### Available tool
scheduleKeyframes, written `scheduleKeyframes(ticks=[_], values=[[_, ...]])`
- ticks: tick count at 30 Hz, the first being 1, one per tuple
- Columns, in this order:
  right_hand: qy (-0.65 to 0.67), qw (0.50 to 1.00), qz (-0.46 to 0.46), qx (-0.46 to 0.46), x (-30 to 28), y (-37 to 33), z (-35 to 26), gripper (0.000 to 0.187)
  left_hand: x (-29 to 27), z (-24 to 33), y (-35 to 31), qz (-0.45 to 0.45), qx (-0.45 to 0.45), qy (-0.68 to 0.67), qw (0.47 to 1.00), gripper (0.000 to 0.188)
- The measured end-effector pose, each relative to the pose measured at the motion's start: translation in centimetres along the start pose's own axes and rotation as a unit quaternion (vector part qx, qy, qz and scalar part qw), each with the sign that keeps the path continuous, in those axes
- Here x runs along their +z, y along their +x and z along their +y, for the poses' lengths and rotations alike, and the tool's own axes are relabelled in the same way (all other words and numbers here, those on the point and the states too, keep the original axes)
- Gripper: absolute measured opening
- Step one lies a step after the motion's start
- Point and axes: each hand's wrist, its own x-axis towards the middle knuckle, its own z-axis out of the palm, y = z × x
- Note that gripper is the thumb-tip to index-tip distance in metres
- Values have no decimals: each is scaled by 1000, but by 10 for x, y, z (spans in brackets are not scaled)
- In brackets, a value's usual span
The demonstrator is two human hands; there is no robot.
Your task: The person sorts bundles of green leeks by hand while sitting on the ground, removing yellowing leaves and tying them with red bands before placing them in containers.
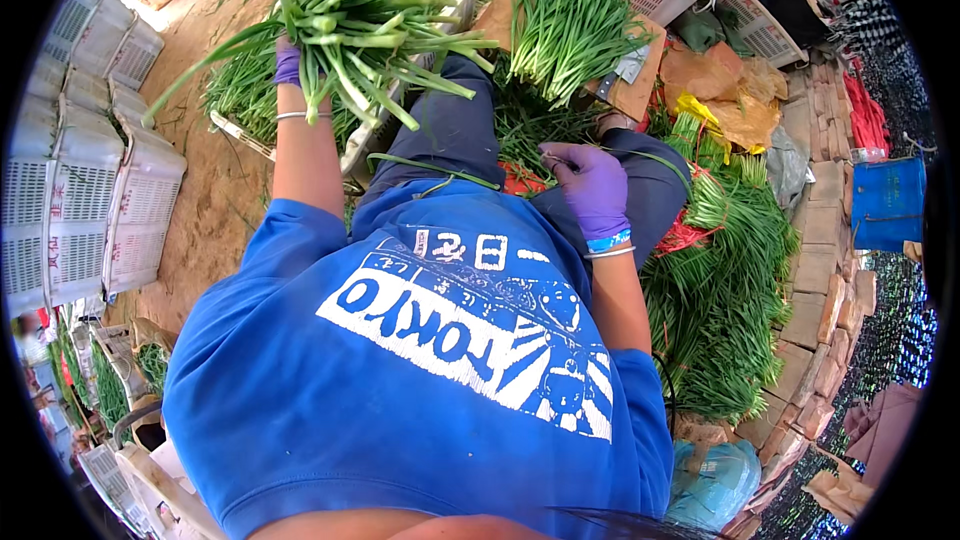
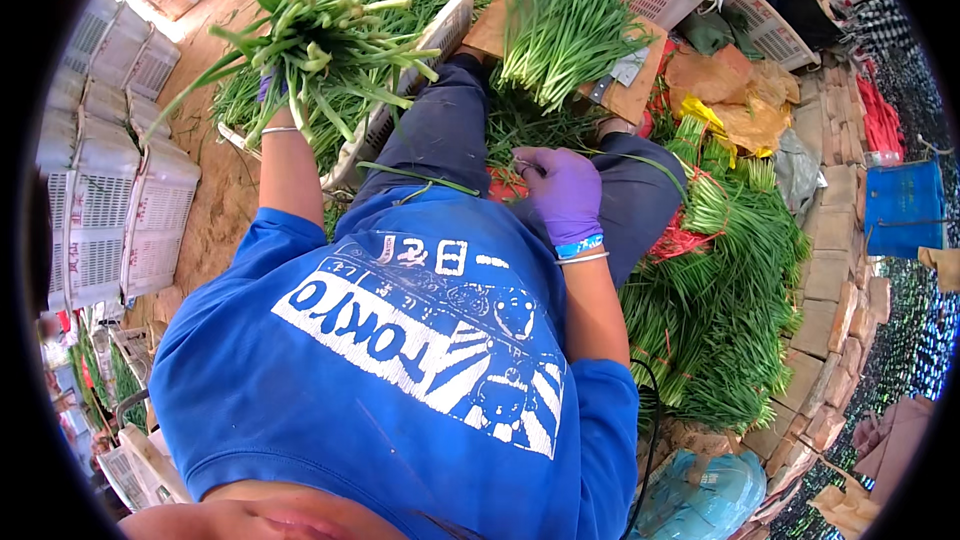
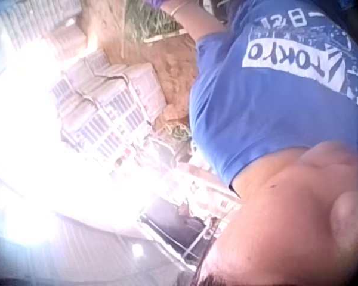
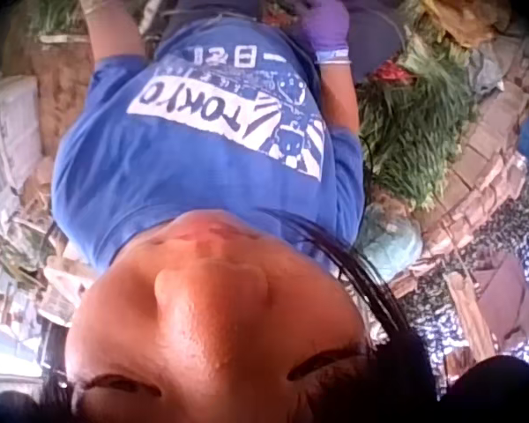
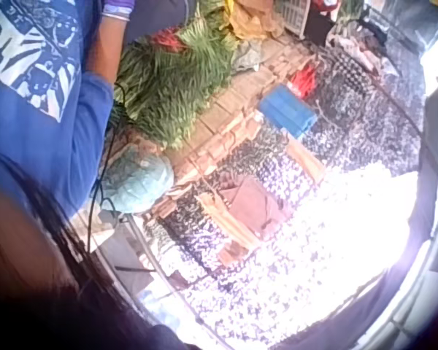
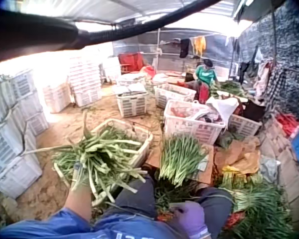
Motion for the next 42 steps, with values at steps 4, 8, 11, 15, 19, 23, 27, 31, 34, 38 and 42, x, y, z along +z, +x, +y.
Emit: scheduleKeyframes(ticks=[4, 8, 11, 15, 19, 23, 27, 31, 34, 38, 42], values=[[-31, 995, -51, 75, -14, 10, -35, 37, 17, -2, -22, -11, -13, -10, 1000, 69], [327, 943, -47, -31, 17, 35, -40, 47, 46, 6, -53, -47, -50, -17, 997, 77], [311, 941, -120, -52, 11, 55, -62, 40, 65, -1, -63, -6, -57, -4, 998, 68], [559, 812, -162, 44, 11, 54, -64, 22, 71, -1, -61, 25, -58, -48, 997, 55], [464, 815, -348, -2, -34, 36, -28, 24, 76, 3, -67, 82, -57, -89, 991, 43], [172, 966, -191, -31, -40, 26, -13, 35, 61, -3, -54, 31, -63, -149, 986, 37], [124, 987, -67, -76, -43, 30, -43, 43, 45, -13, -42, 112, -41, -144, 982, 41], [252, 965, -32, -68, -37, 32, -92, 37, 51, -13, -54, 47, -30, -88, 995, 44], [362, 930, -42, 36, -8, 44, -81, 27, 69, -13, -63, 33, -61, -114, 991, 48], [413, 909, 46, 26, -7, 33, -83, 15, 68, -6, -68, 76, -29, -130, 988, 46], [409, 910, 66, -10, -31, 18, -61, 15, 45, -9, -51, 72, -22, -165, 983, 46]])
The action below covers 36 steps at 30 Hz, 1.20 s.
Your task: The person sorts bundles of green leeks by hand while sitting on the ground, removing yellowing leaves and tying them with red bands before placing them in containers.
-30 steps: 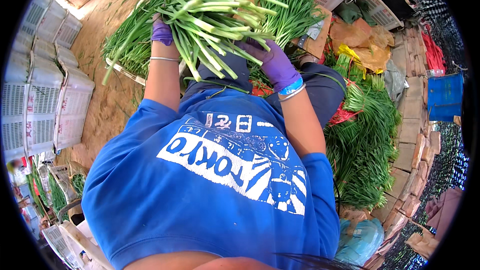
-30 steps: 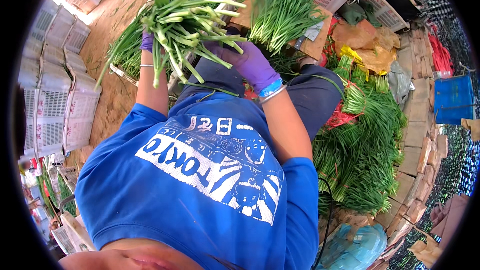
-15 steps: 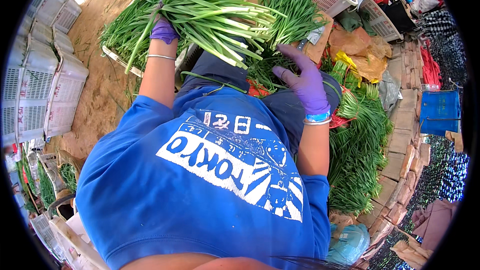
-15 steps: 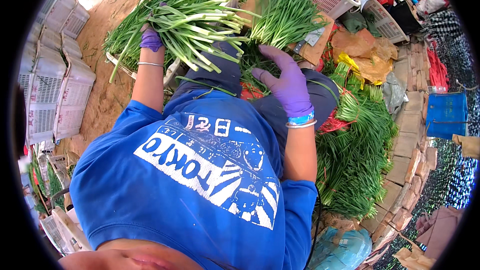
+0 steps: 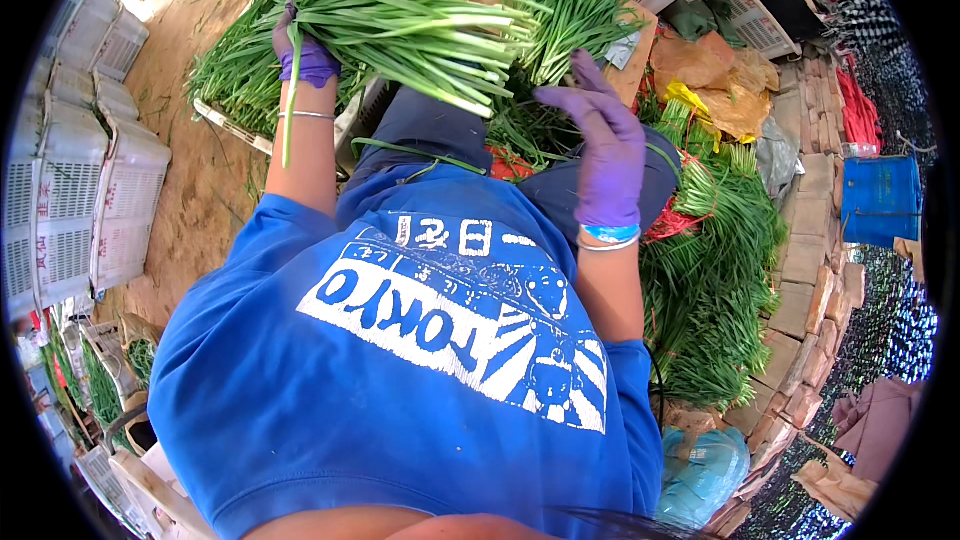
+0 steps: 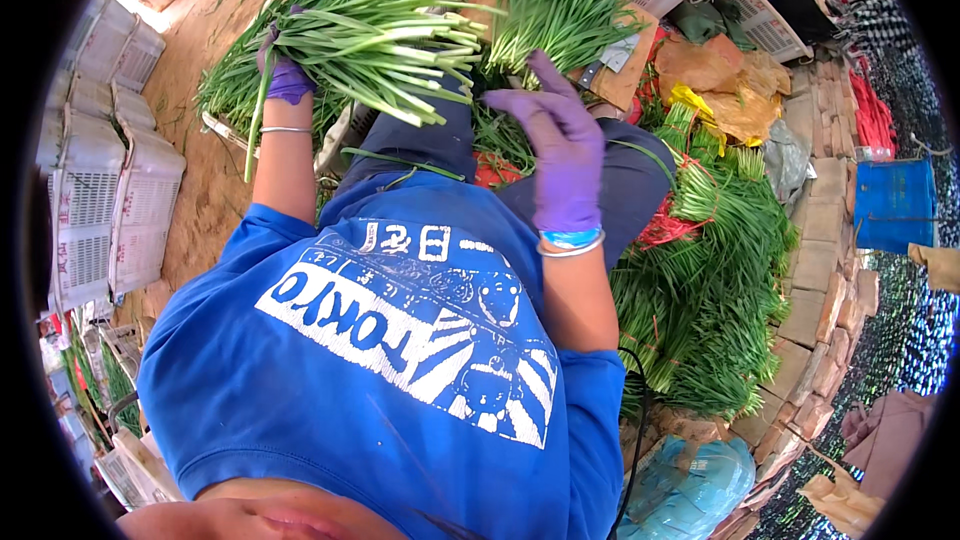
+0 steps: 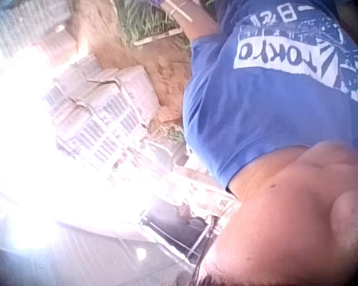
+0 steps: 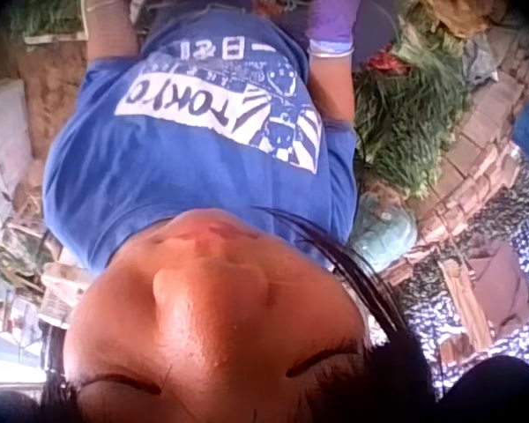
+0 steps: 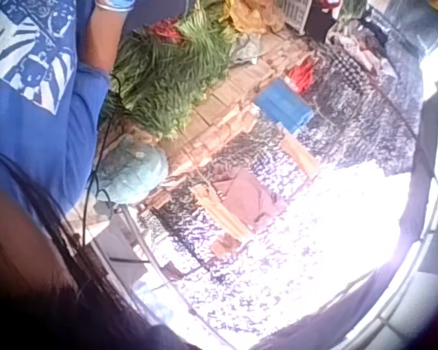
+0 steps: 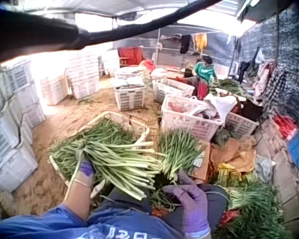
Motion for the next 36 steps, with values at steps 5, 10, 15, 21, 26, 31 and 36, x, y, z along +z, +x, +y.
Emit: scheduleKeyframes(ticks=[5, 10, 15, 21, 26, 31, 36], values=[[-128, 985, -64, 98, -27, 1, 57, 50, 3, -7, -5, -30, -10, 48, 998, 47], [6, 983, -140, 118, 7, 8, 71, 42, 13, -14, -8, -5, -2, 33, 999, 42], [-218, 967, -98, 84, -29, 8, 86, 16, -3, 8, 11, -68, -16, -12, 998, 44], [-482, 860, -166, -16, -47, 2, 94, 45, -4, 3, 4, -31, 11, -10, 999, 42], [92, 959, -107, 246, 0, 15, 50, 34, 20, -1, -20, -41, 7, 17, 999, 43], [197, 960, -36, 196, -1, 9, 67, 28, 12, -2, -3, -46, 7, 3, 999, 46], [-61, 982, -96, 149, -19, -2, 81, 33, 0, 11, 2, -64, 16, -15, 998, 45]])
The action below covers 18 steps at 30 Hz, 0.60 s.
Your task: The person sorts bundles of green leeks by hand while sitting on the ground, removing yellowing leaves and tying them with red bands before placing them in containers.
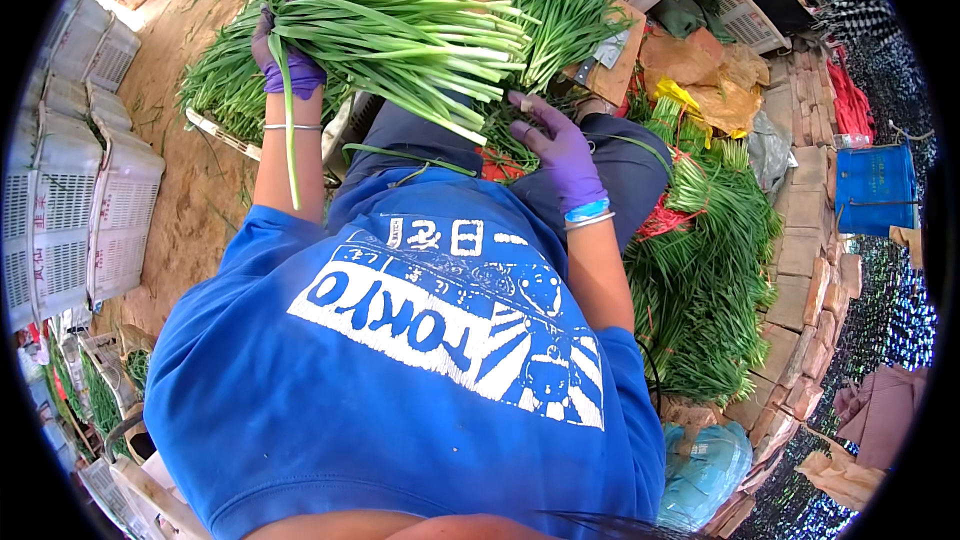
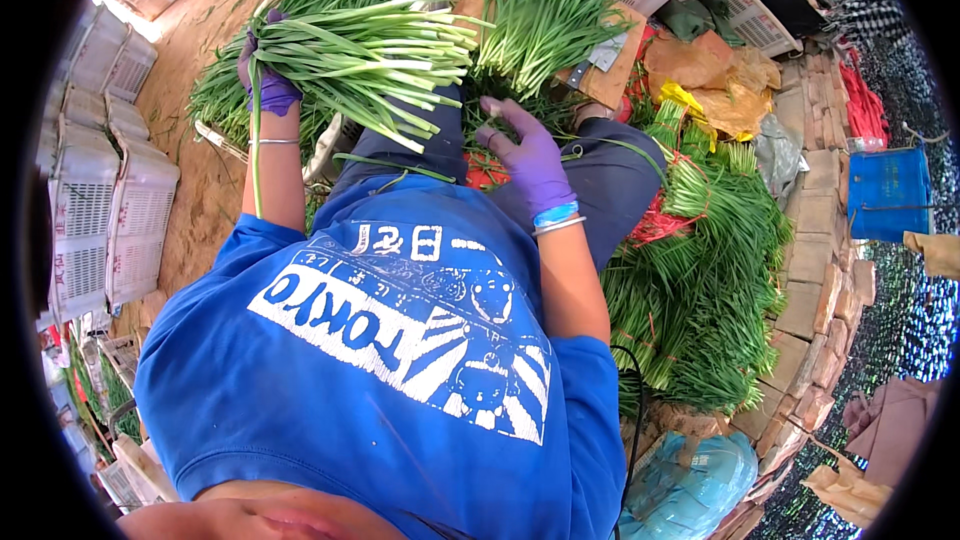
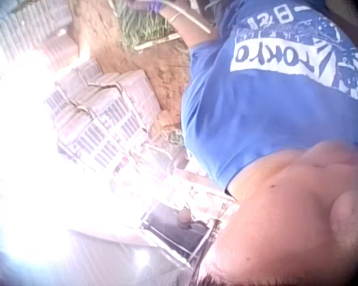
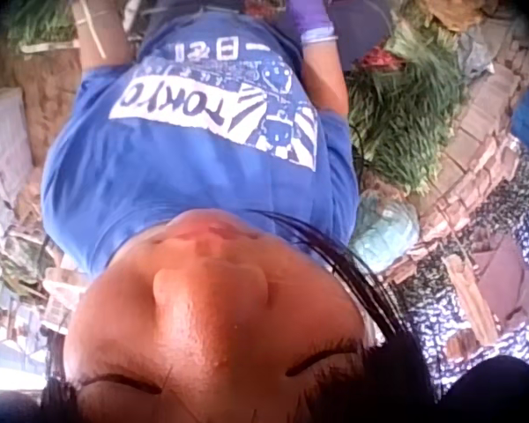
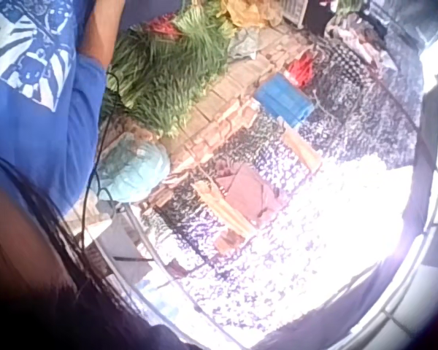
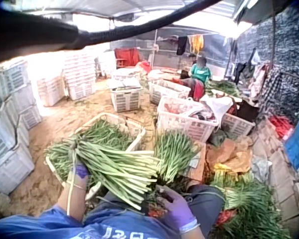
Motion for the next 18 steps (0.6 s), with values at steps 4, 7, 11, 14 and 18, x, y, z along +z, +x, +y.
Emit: scheduleKeyframes(ticks=[4, 7, 11, 14, 18], values=[[173, 982, -20, 73, 14, -4, -37, 43, -23, -3, 10, -286, -181, -170, 926, 45], [-81, 995, -49, 3, 27, 13, -20, 32, -11, -6, -1, -163, -114, -117, 973, 37], [4, 997, 76, -31, 30, 22, 49, 28, 21, -23, -14, -63, -43, -87, 993, 26], [208, 949, 227, 72, 22, 15, 4, 22, 1, -18, -8, -134, -56, -168, 975, 32], [168, 921, 348, -55, -24, 1, -2, 34, 43, -21, -36, -5, 50, -32, 998, 27]])
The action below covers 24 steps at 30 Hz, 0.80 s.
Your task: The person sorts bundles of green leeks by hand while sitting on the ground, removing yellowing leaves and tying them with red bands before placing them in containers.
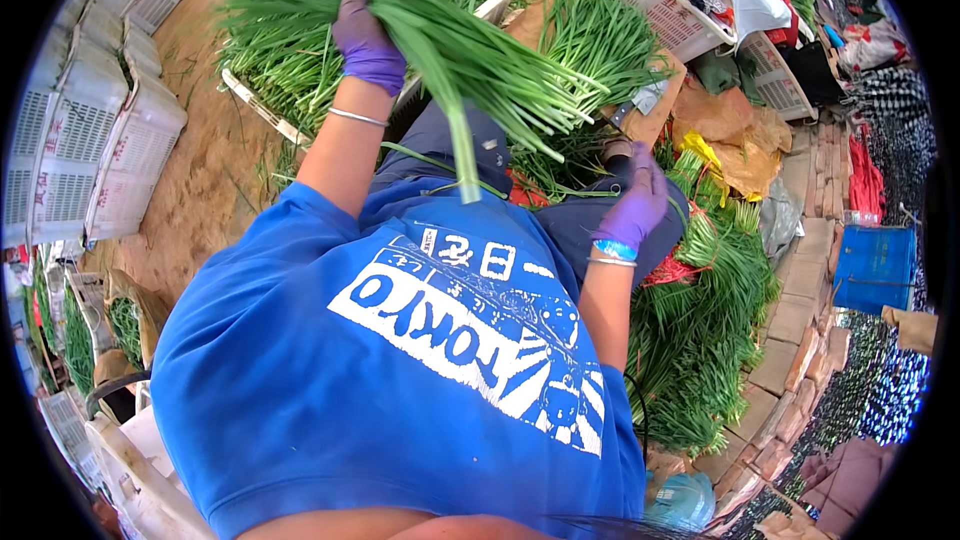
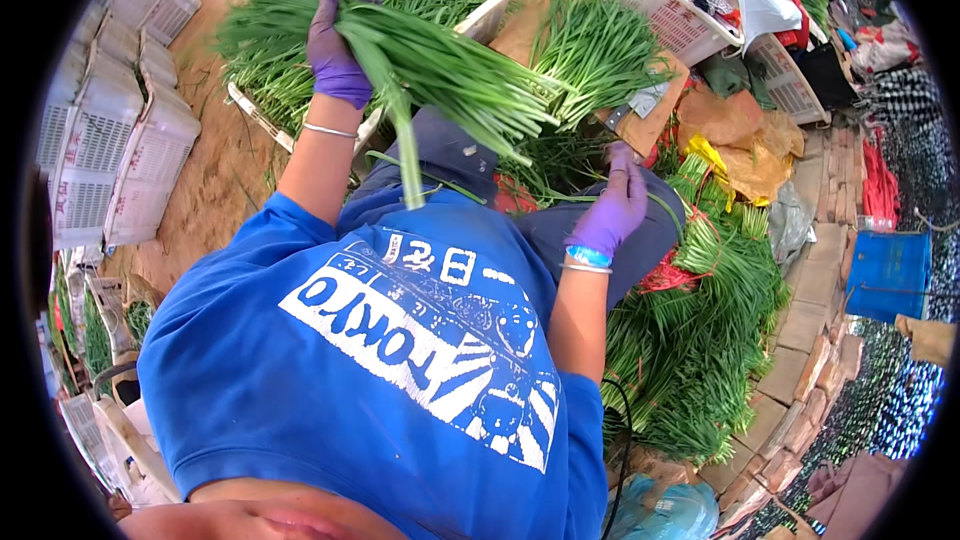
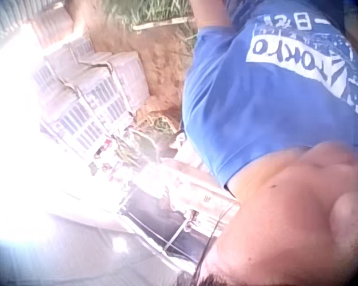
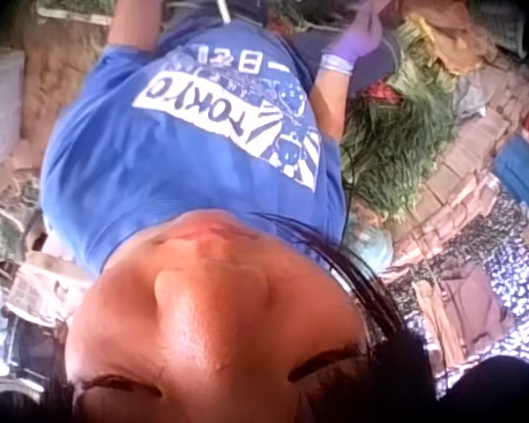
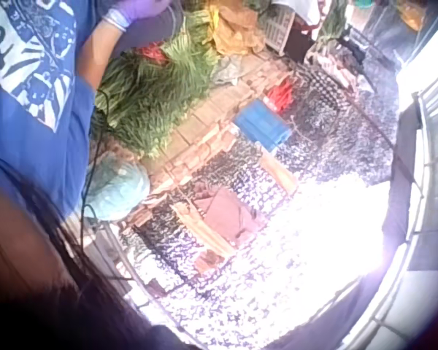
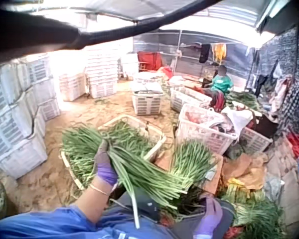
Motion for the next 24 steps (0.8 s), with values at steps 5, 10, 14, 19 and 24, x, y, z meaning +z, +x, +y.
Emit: scheduleKeyframes(ticks=[5, 10, 14, 19, 24], values=[[-359, 828, -262, -342, 65, -31, -53, 112, 33, -46, -42, -121, 138, 131, 974, 13], [-351, 834, -280, -322, 103, -5, -33, 106, 94, -68, -101, -206, 31, 27, 978, 14], [-60, 929, -340, -135, 100, 10, -18, 74, 116, -86, -104, -209, -78, 228, 948, 23], [173, 943, -278, 62, 63, 15, -21, 56, 142, -67, -91, -500, -171, 380, 759, 77], [306, 908, -269, 95, 42, 17, -32, 53, 38, -89, -70, -607, -221, 458, 611, 108]])
